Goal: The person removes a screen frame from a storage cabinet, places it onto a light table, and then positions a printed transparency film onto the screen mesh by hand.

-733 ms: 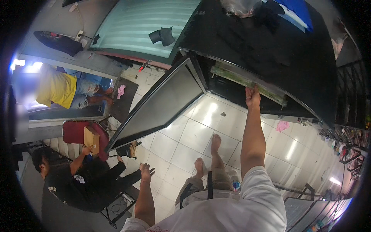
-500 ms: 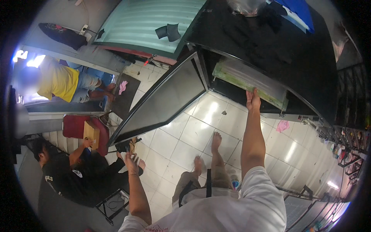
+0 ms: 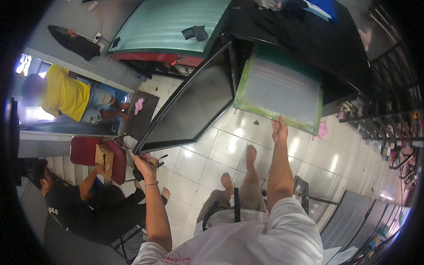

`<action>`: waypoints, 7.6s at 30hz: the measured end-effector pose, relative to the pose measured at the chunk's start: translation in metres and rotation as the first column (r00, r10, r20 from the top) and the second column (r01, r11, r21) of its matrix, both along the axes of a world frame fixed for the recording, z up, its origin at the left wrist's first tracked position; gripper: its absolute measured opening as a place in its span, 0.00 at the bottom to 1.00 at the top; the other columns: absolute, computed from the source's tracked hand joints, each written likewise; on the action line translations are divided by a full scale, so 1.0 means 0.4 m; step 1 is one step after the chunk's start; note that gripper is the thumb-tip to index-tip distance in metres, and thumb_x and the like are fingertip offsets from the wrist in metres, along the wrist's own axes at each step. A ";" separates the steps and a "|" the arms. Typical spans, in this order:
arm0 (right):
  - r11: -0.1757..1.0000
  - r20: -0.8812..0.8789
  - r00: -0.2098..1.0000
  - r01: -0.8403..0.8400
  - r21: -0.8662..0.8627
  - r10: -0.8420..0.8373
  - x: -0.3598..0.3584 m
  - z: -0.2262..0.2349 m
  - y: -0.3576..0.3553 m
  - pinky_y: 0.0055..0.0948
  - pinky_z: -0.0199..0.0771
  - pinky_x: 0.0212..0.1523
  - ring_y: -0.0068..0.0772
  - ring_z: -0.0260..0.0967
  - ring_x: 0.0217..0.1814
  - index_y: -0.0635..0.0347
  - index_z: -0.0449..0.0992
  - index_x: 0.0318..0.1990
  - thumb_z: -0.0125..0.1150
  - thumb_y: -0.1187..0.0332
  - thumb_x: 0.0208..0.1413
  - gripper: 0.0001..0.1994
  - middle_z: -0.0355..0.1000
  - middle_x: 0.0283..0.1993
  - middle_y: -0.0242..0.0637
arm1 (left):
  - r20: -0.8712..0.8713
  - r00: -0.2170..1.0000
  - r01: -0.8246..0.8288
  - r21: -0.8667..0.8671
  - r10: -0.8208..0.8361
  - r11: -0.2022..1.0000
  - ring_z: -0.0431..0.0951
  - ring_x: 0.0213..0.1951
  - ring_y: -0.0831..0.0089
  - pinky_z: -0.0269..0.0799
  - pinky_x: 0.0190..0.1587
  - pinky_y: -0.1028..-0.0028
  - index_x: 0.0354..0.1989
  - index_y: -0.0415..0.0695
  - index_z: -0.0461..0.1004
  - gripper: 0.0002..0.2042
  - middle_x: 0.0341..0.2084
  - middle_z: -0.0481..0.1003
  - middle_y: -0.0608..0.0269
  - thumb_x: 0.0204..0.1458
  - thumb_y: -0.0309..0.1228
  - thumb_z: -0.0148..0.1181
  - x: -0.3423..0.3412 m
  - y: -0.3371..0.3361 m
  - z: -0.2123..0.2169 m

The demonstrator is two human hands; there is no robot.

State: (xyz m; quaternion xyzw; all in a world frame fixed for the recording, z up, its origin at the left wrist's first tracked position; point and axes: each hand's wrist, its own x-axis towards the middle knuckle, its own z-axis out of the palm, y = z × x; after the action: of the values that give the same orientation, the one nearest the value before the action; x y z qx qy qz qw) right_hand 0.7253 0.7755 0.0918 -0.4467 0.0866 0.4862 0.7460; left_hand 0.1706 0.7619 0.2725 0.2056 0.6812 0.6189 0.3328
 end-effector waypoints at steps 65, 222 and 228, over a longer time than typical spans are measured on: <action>0.119 0.169 0.226 0.218 -0.969 0.959 -0.064 0.675 -1.044 0.48 0.71 0.42 0.58 0.72 0.41 0.63 0.75 0.35 0.66 0.56 0.39 0.20 0.75 0.34 0.54 | 0.241 -0.002 0.996 -0.084 -0.971 -0.023 0.69 0.49 0.64 0.66 0.51 0.67 0.66 0.36 0.44 0.39 0.58 0.62 0.49 0.53 0.45 0.57 1.147 -0.170 0.090; 0.766 0.787 0.473 0.302 -0.567 0.396 -0.505 0.359 1.817 0.31 0.66 0.51 0.38 0.71 0.48 0.73 0.73 0.49 0.54 0.57 0.56 0.24 0.75 0.45 0.48 | -0.271 0.508 0.638 -0.520 -0.818 0.569 0.72 0.48 0.52 0.65 0.51 0.59 0.50 0.35 0.71 0.22 0.46 0.73 0.46 0.59 0.42 0.44 -0.644 2.525 -0.007; 0.726 0.790 0.429 0.350 -0.592 0.437 -0.536 0.336 1.901 0.37 0.68 0.49 0.50 0.73 0.47 0.69 0.76 0.46 0.53 0.55 0.54 0.23 0.75 0.43 0.55 | -0.442 0.396 0.639 -0.496 -0.805 0.587 0.72 0.46 0.50 0.65 0.51 0.58 0.47 0.35 0.74 0.20 0.44 0.74 0.44 0.58 0.39 0.45 -0.699 2.624 -0.142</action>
State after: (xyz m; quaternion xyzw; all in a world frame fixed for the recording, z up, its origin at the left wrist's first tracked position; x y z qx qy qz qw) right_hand 0.5109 1.5358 0.2260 -0.8768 -0.1655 0.1211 0.4350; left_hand -0.1091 1.8116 0.2159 0.6323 0.6607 0.2130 0.3439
